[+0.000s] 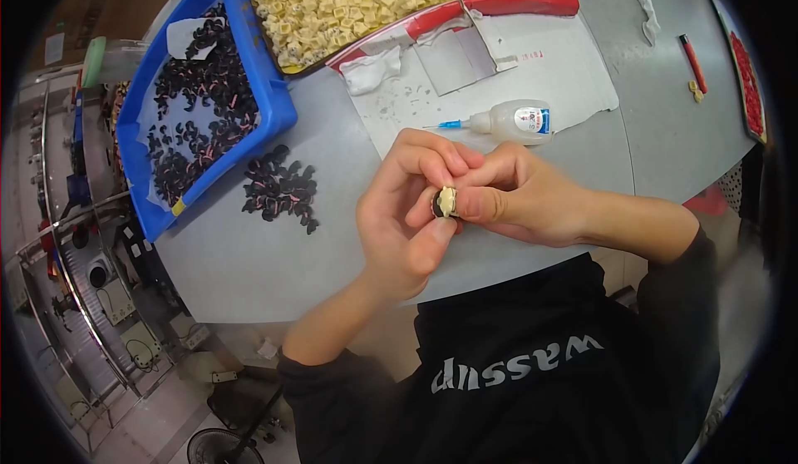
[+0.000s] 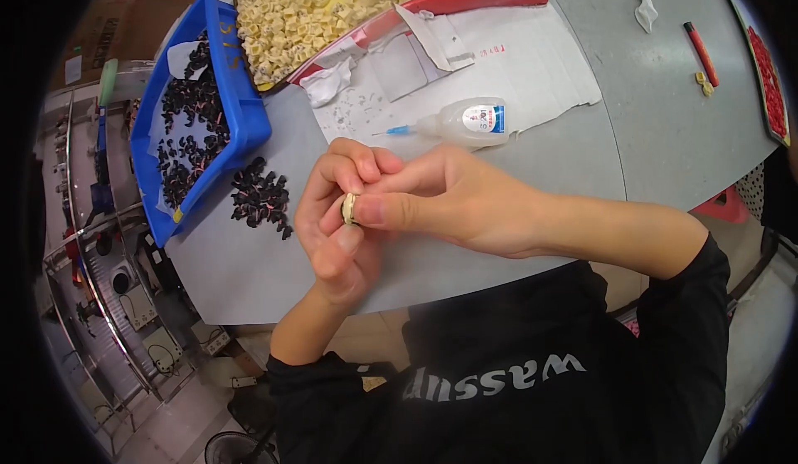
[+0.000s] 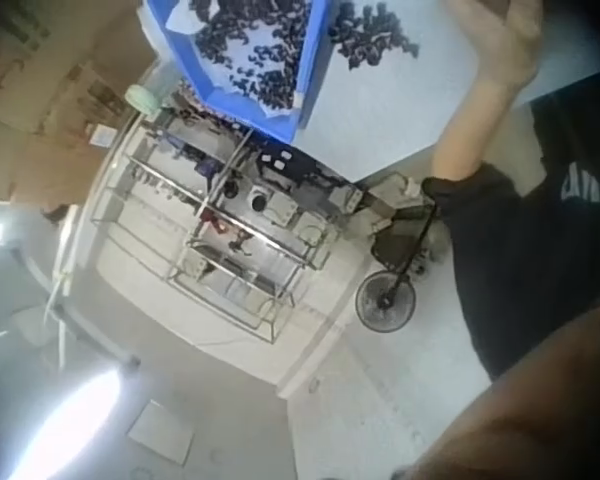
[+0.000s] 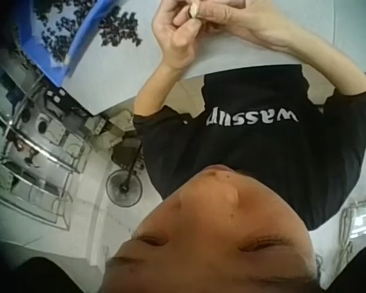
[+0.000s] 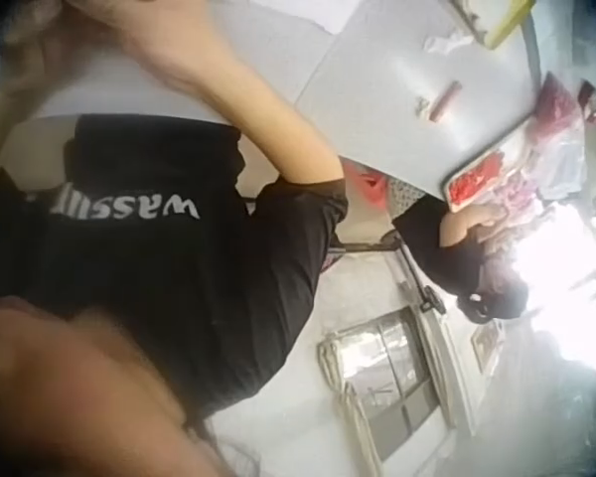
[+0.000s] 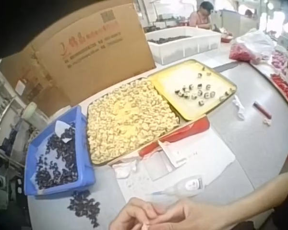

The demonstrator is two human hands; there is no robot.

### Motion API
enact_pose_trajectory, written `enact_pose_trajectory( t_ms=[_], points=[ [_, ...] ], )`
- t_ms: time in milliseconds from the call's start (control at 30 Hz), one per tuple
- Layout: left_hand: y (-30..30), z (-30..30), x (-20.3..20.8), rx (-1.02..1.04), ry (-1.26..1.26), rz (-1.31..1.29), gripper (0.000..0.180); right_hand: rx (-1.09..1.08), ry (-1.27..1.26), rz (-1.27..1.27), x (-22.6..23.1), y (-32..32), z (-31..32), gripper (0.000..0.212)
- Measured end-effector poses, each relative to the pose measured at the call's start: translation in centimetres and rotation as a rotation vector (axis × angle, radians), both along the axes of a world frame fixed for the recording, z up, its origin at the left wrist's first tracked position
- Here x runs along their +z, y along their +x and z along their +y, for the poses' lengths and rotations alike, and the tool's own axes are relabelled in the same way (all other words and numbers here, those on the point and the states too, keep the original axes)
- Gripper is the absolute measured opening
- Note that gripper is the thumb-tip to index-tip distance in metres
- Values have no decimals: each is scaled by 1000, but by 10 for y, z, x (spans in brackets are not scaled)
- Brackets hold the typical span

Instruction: Manually assembling small toy components by applying glue and joining parts.

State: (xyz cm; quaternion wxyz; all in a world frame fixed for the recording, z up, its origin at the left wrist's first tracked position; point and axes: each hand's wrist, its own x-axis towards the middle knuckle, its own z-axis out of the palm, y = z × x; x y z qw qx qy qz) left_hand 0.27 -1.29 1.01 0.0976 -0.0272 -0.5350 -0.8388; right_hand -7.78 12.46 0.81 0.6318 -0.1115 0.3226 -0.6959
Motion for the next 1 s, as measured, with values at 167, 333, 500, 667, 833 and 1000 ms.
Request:
enact_pose_trajectory(
  t_ms=[167,333,500,667,833,1000],
  points=[
    [0,1,-1,-10,16,0,23,-32,-20,98,6,0,-2,22],
    [1,1,-2,-21,40,-7,24,-30,-8,105,12,-2,-2,22],
    [1,2,-2,-19,49,24,25,-59,-23,175,14,-3,-1,24],
    [1,3,-3,-16,72,45,25,-67,-41,231,12,-2,-2,26],
    [1,2,-4,-4,64,51,24,-46,-102,300,12,-2,-3,25],
    [-3,0,-6,-6,92,-32,21,-74,-129,9,-1,3,-5,30]
  ],
)
